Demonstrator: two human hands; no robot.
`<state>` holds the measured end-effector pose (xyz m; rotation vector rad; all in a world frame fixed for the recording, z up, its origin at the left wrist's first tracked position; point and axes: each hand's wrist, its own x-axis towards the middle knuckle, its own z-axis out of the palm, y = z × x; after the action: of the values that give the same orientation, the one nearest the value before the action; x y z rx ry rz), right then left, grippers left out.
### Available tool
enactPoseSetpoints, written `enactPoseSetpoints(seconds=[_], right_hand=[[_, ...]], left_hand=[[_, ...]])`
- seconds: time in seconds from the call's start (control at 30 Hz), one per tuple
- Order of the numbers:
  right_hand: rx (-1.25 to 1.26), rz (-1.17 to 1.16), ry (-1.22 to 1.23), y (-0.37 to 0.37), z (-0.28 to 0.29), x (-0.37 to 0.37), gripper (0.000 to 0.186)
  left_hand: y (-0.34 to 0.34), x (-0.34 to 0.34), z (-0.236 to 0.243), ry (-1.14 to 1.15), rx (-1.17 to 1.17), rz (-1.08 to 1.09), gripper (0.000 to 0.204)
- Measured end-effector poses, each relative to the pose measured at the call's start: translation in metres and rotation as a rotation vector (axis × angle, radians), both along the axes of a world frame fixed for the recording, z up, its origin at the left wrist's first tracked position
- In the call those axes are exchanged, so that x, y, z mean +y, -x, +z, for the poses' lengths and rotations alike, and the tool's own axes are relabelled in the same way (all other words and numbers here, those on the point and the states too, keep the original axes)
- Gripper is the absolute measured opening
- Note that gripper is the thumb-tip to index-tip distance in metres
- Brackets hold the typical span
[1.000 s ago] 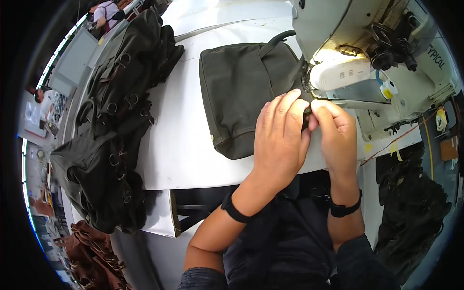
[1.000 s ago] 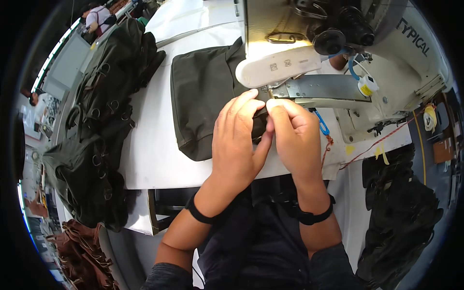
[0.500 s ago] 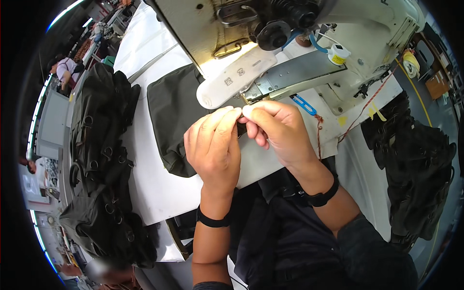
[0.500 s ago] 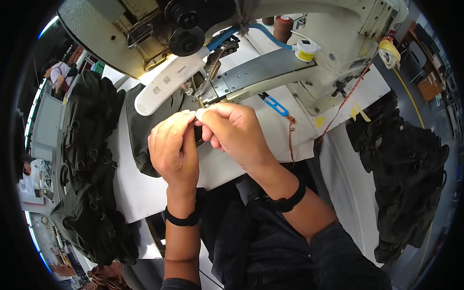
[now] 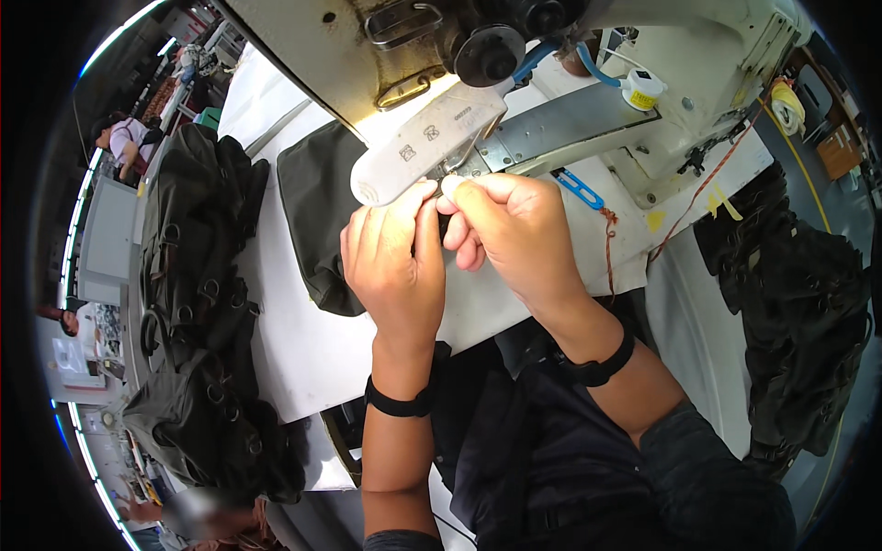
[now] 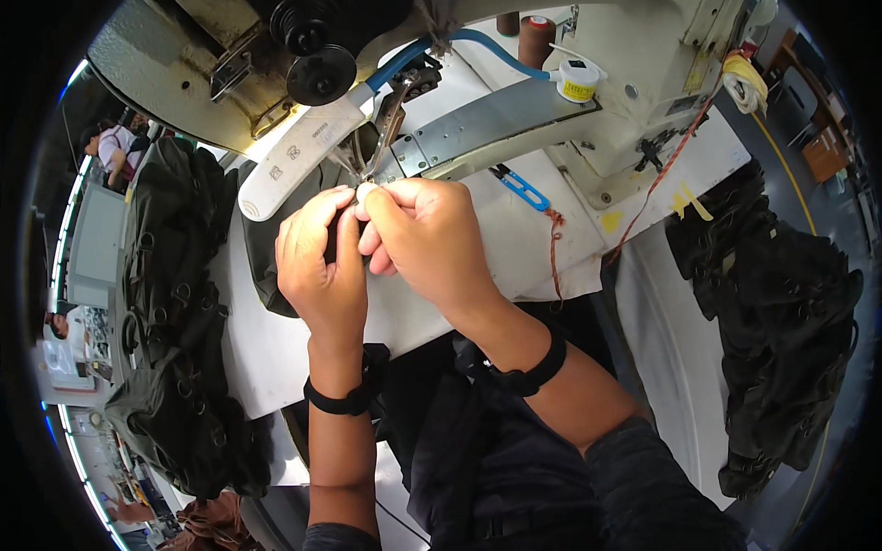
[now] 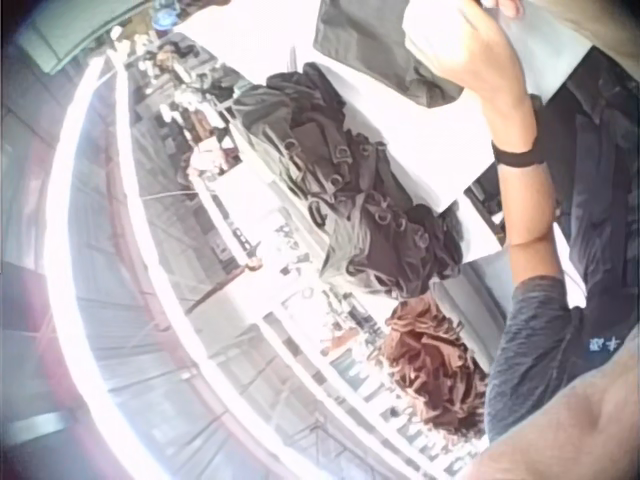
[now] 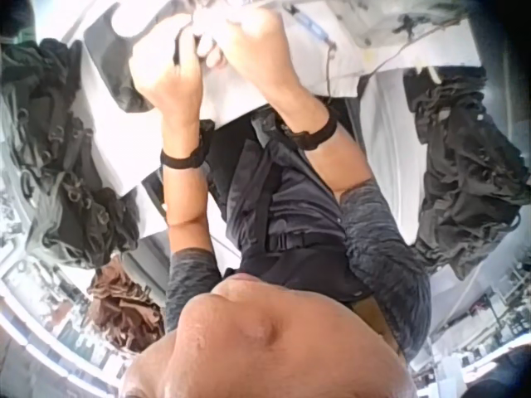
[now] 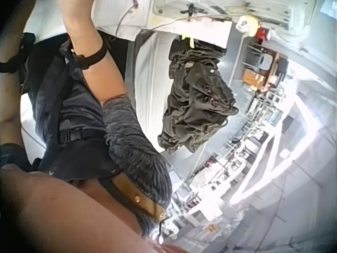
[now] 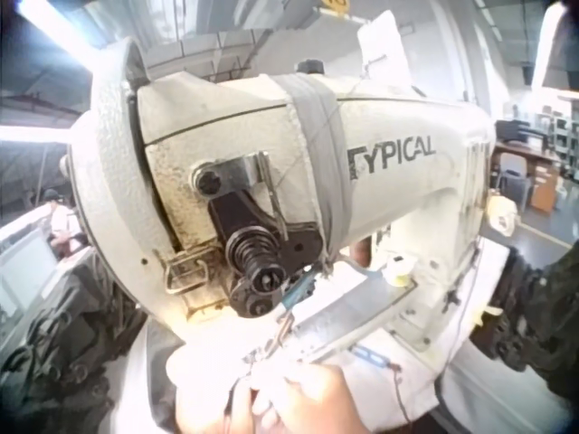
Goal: The person uses an industrial sewing machine to stitch zippers onto dark green canvas bags. They repeatedly guide the fabric under the needle, sew along the zipper edges, and trim excess thread with scissors. The person handles multiple bags, moving finished units aside and picking up new ones from a stack.
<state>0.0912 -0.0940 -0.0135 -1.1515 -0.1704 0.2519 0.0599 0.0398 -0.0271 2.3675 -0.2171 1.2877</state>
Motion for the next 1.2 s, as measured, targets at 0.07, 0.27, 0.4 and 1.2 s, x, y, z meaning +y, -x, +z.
enactPoseSetpoints(seconds=[0.07,0.27,0.4,1.2], right_hand=[[-0.016,-0.018,0.008,0.002,0.001,0.002,0.026],[-0.173,-0.077,0.090,-0.005,0.003,-0.019,0.027],[-0.231,-0.023,0.205,-0.023,0.021,-0.020,0.025],[-0.325,0.000,0.226,-0.033,0.015,-0.019,0.025]], left_hand=[[-0.002,-0.001,0.000,0.022,-0.005,-0.005,0.015],[-0.005,0.000,0.000,0.006,-0.011,0.003,0.016],[-0.008,0.003,-0.003,0.010,-0.063,-0.031,0.015],[-0.006,0.010,0.010,-0.146,0.005,-0.030,0.014]])
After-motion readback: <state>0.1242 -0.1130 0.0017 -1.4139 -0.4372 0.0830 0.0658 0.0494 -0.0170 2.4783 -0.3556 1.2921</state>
